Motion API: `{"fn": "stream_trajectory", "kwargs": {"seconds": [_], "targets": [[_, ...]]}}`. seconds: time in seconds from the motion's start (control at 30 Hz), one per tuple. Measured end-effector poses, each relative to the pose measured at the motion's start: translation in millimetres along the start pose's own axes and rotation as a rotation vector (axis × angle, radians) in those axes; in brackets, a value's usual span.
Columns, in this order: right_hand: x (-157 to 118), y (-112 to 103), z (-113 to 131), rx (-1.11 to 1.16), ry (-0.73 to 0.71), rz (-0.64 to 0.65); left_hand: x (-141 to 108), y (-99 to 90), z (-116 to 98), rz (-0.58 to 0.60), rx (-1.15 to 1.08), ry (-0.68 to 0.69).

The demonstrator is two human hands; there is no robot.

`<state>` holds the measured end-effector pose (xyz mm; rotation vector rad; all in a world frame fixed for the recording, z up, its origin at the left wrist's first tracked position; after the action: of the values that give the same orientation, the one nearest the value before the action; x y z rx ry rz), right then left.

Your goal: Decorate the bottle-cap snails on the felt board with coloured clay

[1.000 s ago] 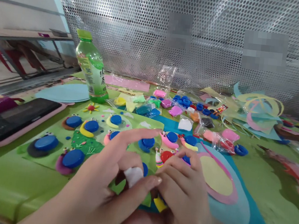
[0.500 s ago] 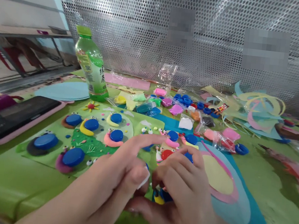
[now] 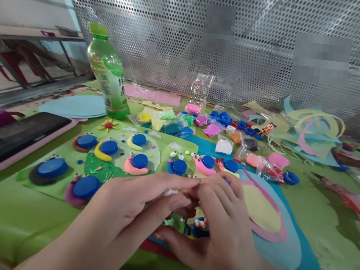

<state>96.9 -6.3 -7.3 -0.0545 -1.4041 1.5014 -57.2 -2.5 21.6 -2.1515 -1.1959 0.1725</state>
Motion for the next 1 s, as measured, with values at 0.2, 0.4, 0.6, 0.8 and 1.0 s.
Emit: {"fn": "stream_trajectory", "kwargs": {"seconds": [0.2, 0.4, 0.6, 0.8, 1.0], "targets": [[-1.9, 0.5, 2.3, -0.018, -0.003, -0.031, -1.7, 1.6, 0.1, 0.037, 0.001, 0.017], [-0.8, -1.7, 2.3, 0.004, -0.025, -0.040, -5.2, -1.4, -3.0, 0.095, -0.011, 0.061], [-0.2, -3.1, 3.5, 0.010, -0.007, -0.008, -6.9, -1.5, 0.1, 0.018, -0.021, 0.016], [-2.1, -3.5, 1.4, 0.026, 0.005, 0.026, -5.7, 0.1, -0.3, -0.038, 0.211, -0.024], [-4.2, -2.9, -2.4, -0.046, 0.023, 0.007, -4.3, 2.0, 1.0, -0.101, 0.129, -0.039]]}}
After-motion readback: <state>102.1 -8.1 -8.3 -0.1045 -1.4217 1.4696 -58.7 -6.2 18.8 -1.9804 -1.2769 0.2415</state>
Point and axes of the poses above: each hand's wrist, its own x-axis towards the middle knuckle, its own y-axis out of the palm, z = x × y, the point moved 1 cm from there along x, towards the middle knuckle, and after that the axes turned 12 degrees about z, right-handed, at the moved point
